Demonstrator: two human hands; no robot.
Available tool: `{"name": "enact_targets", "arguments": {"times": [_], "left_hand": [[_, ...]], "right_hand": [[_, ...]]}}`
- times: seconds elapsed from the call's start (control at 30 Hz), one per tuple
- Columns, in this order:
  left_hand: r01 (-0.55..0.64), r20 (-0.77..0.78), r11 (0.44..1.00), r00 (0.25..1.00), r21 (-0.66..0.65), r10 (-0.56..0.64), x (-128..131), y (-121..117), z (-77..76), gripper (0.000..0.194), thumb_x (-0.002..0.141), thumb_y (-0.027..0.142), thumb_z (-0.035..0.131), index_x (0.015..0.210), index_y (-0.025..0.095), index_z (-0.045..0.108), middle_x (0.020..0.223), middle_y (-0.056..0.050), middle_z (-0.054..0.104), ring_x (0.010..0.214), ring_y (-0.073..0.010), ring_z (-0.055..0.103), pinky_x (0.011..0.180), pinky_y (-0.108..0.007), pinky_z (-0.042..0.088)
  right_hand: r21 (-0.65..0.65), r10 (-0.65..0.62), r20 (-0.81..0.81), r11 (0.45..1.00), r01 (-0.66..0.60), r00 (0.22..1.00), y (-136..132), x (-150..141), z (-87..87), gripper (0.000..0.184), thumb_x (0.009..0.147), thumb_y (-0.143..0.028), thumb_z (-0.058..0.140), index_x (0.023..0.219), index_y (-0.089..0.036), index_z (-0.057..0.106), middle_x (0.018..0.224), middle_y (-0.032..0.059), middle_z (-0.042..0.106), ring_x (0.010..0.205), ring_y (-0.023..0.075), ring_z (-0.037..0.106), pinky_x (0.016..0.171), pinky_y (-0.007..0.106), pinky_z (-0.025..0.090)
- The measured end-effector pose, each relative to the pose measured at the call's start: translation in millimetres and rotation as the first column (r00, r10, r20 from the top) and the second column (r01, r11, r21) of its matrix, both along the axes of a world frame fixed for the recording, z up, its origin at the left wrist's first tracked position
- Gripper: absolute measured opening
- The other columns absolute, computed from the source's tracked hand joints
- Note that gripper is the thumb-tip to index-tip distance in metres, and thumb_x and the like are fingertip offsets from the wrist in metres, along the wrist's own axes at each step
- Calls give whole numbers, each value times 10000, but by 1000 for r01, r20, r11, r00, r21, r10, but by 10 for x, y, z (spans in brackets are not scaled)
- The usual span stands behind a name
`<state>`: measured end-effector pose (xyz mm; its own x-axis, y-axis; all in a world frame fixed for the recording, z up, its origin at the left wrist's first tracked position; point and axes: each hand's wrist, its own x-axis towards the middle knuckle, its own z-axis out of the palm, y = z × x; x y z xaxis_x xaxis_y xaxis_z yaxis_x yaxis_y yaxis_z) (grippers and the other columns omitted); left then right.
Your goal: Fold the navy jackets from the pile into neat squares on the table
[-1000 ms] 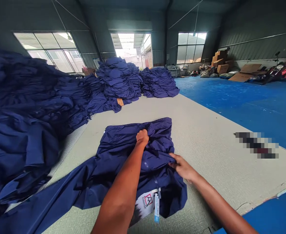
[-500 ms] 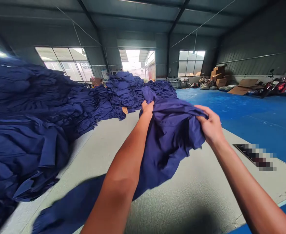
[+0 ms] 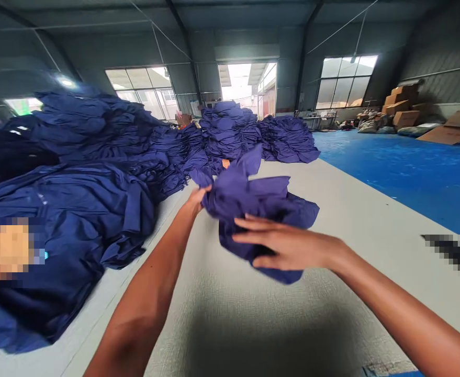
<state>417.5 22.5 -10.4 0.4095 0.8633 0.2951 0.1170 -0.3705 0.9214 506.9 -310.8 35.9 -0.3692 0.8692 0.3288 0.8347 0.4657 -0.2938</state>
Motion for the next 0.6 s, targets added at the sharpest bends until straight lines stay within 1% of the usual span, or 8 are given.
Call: {"name": "enact_targets", "arguments": {"times": [0.1, 0.13, 0.23, 0.3, 0.4, 0.47, 0.53, 0.6], "left_hand": [[-167, -233, 984, 961, -65, 147, -803, 213, -435, 329, 920, 292, 610, 1205, 130, 573, 1175, -138, 642, 1092, -288, 615, 873, -479, 531], [-212, -400, 977, 897, -21, 186, -1004, 294, -510, 311, 933, 309, 571, 1205, 158, 563, 1150, -118, 663, 1104, -283, 617, 872, -461, 534], [-188, -565, 979, 800, 82, 201, -1286, 444, -586, 323, 931, 308, 524, 1207, 146, 560, 1133, -117, 697, 1136, -279, 618, 943, -435, 503], [-96, -587, 986, 794, 136, 158, -1202, 402, -591, 381, 928, 328, 519, 1241, 113, 552, 1195, -130, 687, 1143, -258, 624, 987, -382, 479], [71, -627, 977, 775, 202, 73, -827, 132, -668, 491, 934, 413, 513, 1329, 120, 522, 1333, -131, 623, 1208, -228, 598, 1041, -311, 435], [182, -658, 952, 752, 245, 26, -570, -114, -808, 539, 933, 482, 512, 1398, 211, 490, 1432, -75, 555, 1319, -215, 512, 1106, -300, 371], [256, -700, 930, 714, 263, 1, -409, -344, -1001, 571, 914, 528, 533, 1427, 285, 475, 1497, -45, 489, 1393, -238, 428, 1145, -338, 329], [282, -746, 923, 666, 263, 9, -370, -519, -1202, 579, 886, 529, 578, 1410, 292, 509, 1524, -67, 452, 1416, -302, 388, 1161, -423, 305]], "right_hand": [[-270, -79, -78, 961, 55, 994, -154, 1, -315, 468, 954, -337, 560, 1416, -262, 545, 1409, 51, 583, 1243, 228, 588, 1036, 321, 473], [-315, -142, -110, 944, 101, 984, -194, 74, -381, 446, 971, -362, 524, 1403, -255, 561, 1328, 55, 647, 1165, 226, 640, 978, 323, 511], [-328, -298, -184, 917, 227, 937, -114, 500, -590, 447, 963, -437, 501, 1330, -216, 627, 1199, 79, 713, 1061, 235, 686, 898, 349, 549], [-248, -415, -180, 896, 368, 892, 115, 857, -805, 437, 947, -452, 495, 1275, -215, 661, 1246, 83, 689, 1105, 250, 664, 938, 383, 535], [-156, -653, -54, 752, 640, 755, 512, 1246, -1230, 566, 947, -498, 463, 1419, -193, 533, 1450, 120, 532, 1354, 295, 466, 1128, 449, 367], [-248, -757, 88, 613, 750, 648, 666, 1325, -1516, 733, 925, -595, 459, 1523, -176, 383, 1566, 140, 367, 1469, 325, 260, 1180, 477, 260], [-358, -784, 230, 482, 800, 576, 688, 1283, -1760, 780, 924, -656, 408, 1554, -205, 316, 1619, 130, 250, 1497, 340, 146, 1188, 516, 201], [-383, -783, 310, 415, 825, 539, 604, 1183, -1953, 718, 952, -639, 347, 1552, -246, 321, 1637, 105, 201, 1502, 333, 120, 1185, 540, 171]]}}
